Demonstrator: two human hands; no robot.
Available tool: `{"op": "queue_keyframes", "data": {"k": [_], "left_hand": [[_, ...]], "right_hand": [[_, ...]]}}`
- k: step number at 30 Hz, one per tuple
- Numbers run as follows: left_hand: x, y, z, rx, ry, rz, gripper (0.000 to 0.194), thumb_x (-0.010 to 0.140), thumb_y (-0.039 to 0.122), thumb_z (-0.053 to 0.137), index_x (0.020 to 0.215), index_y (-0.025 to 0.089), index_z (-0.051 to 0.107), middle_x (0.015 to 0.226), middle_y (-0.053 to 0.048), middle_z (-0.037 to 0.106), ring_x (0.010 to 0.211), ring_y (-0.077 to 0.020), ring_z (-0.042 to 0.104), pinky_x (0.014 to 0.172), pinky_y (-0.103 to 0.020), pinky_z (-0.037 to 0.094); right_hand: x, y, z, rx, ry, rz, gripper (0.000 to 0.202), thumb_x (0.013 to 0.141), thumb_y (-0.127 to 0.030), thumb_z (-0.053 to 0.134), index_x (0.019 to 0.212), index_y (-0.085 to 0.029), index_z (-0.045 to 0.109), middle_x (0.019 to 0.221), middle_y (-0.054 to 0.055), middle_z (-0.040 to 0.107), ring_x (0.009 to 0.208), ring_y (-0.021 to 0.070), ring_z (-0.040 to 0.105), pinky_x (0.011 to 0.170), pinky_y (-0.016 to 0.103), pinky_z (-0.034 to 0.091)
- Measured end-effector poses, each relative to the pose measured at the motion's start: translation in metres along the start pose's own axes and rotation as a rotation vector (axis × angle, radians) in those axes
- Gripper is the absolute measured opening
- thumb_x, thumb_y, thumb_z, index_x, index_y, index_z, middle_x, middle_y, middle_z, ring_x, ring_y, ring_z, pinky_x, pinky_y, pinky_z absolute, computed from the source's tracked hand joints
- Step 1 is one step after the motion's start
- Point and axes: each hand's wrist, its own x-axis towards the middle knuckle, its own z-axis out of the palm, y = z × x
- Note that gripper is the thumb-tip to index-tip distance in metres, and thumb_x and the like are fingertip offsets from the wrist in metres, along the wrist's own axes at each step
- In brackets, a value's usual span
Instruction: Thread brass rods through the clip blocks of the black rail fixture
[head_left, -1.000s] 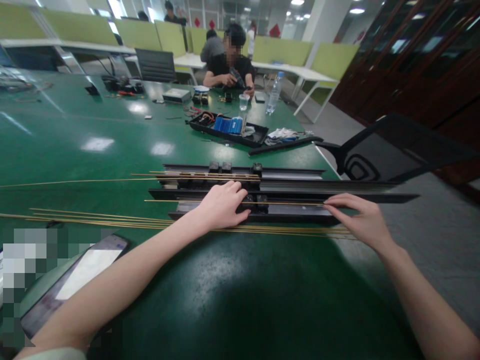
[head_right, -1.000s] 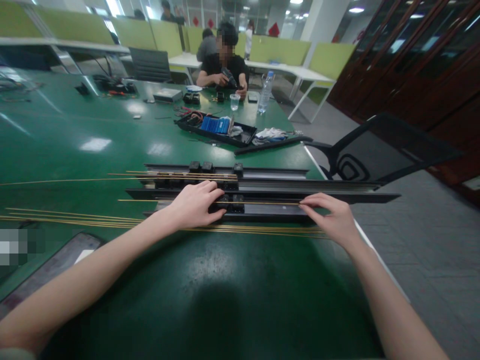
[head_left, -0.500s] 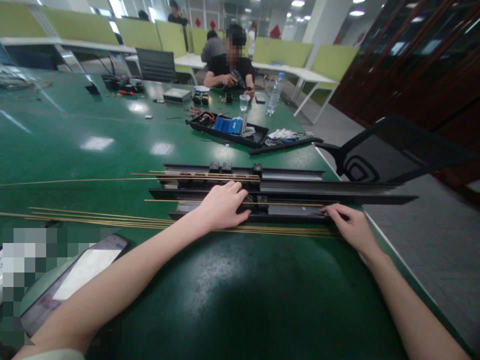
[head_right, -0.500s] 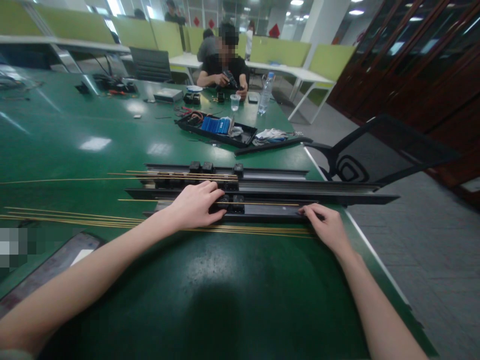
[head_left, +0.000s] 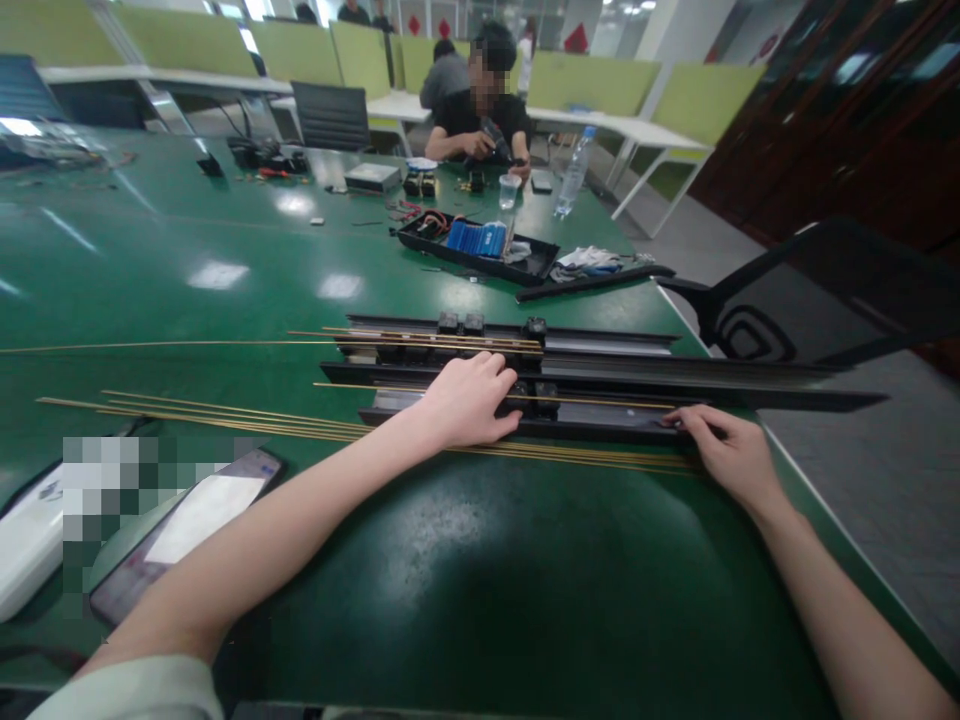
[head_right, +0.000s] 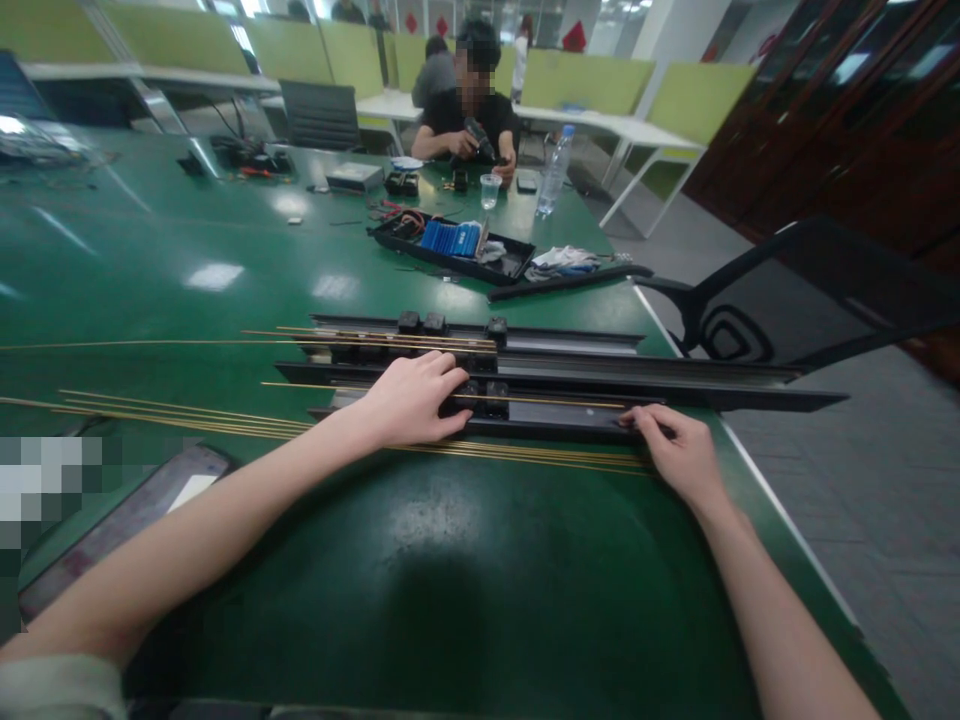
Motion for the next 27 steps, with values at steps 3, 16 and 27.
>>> {"op": "queue_keyframes", "data": {"k": [3, 16, 27], "left_hand": [[0.000, 0.000, -0.001, -0.005, -0.008, -0.001, 0.039, 0.091, 0.048, 0.051, 0.107, 0.016, 0.065, 0.106, -0.012, 0.065, 0.104, -0.0283, 0.060, 0.075, -0.037, 0.050], [0.000, -0.001, 0.001, -0.003, 0.004, -0.004, 0.039, 0.091, 0.048, 0.050, 0.108, 0.016, 0.065, 0.106, -0.011, 0.065, 0.104, -0.0279, 0.061, 0.075, -0.037, 0.050], [0.000, -0.002, 0.004, -0.004, 0.041, 0.013, 0.039, 0.090, 0.047, 0.051, 0.108, 0.017, 0.066, 0.104, -0.010, 0.065, 0.102, -0.0272, 0.062, 0.074, -0.037, 0.051]], "right_hand": [[0.000, 0.000, 0.002, 0.006, 0.002, 0.001, 0.030, 0.093, -0.045, 0.056, 0.082, -0.025, 0.075, 0.085, 0.005, 0.077, 0.083, 0.0296, 0.072, 0.077, 0.042, 0.056], [0.029, -0.097, -0.003, -0.141, 0.121, -0.531, 0.013, 0.092, -0.026, 0.062, 0.099, -0.023, 0.073, 0.097, 0.011, 0.075, 0.090, 0.0271, 0.070, 0.085, 0.043, 0.055], [0.054, -0.165, 0.061, -0.076, -0.268, -0.816, 0.009, 0.093, -0.024, 0.063, 0.094, -0.020, 0.071, 0.095, 0.007, 0.072, 0.085, 0.0214, 0.066, 0.075, 0.036, 0.054]]}}
